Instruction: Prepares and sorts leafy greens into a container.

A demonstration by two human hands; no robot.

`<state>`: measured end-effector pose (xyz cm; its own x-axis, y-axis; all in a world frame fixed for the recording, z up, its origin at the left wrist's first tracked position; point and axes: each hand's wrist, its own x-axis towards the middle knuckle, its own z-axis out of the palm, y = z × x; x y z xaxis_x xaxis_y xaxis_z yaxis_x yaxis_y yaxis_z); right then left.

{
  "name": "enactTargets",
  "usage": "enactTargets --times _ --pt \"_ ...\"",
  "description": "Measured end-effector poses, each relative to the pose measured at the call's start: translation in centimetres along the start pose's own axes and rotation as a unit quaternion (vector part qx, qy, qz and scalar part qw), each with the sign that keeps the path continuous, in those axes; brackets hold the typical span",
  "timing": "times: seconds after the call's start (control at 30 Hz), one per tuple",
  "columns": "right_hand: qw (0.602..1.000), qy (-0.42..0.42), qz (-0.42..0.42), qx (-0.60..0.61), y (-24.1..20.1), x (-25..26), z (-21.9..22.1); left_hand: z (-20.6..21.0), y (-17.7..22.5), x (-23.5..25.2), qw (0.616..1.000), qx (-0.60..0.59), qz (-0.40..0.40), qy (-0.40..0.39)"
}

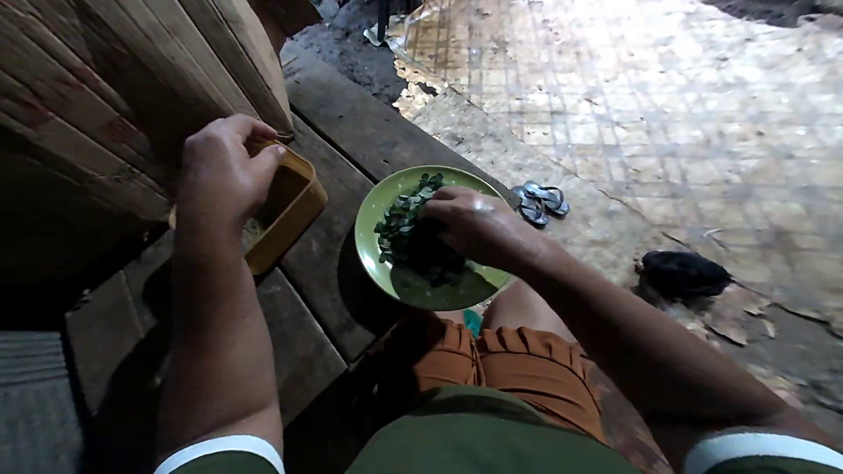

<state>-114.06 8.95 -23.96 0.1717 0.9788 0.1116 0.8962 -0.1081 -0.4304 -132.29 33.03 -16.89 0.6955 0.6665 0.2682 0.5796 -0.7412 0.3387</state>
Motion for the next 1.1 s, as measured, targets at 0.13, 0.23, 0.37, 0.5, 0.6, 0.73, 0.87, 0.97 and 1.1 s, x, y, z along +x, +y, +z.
enactTargets --times 0.13,0.23,0.37,0.5,0.6,0.73,0.87,0.97,1.1 --pt "0.999 0.023 0.02 0.045 1.6 -0.5 -2.4 0.1 1.2 -0.6 0.995 -0.064 0.047 -0.06" --pt "0.996 0.064 -0.018 0.059 2.7 -1.1 -3.7 0.9 2.2 -0.9 0.978 -0.087 0.143 -0.123" --pt "0.995 0.071 -0.033 0.069 2.8 -1.7 -5.4 2.8 3.8 -1.6 0.952 -0.102 0.201 -0.209" --pt "0.994 0.057 -0.023 0.09 2.3 -2.1 -6.3 4.4 5.0 -1.8 0.942 -0.079 0.201 -0.257" --pt "0.993 0.053 -0.012 0.107 2.2 -2.4 -6.5 5.0 5.3 -1.9 0.935 -0.069 0.224 -0.267" --pt "0.991 0.062 -0.007 0.118 2.5 -2.5 -6.3 5.5 5.7 -2.3 0.93 -0.067 0.242 -0.268" --pt "0.991 0.084 -0.001 0.103 2.6 -2.9 -5.8 6.3 6.7 -2.8 0.92 -0.083 0.264 -0.277" --pt "0.992 0.085 0.025 0.091 3.0 -3.5 -5.0 7.4 7.9 -3.2 0.919 -0.053 0.248 -0.301" --pt "0.994 0.058 0.071 0.056 3.8 -4.2 -4.1 8.5 8.5 -3.3 0.917 -0.005 0.218 -0.334"
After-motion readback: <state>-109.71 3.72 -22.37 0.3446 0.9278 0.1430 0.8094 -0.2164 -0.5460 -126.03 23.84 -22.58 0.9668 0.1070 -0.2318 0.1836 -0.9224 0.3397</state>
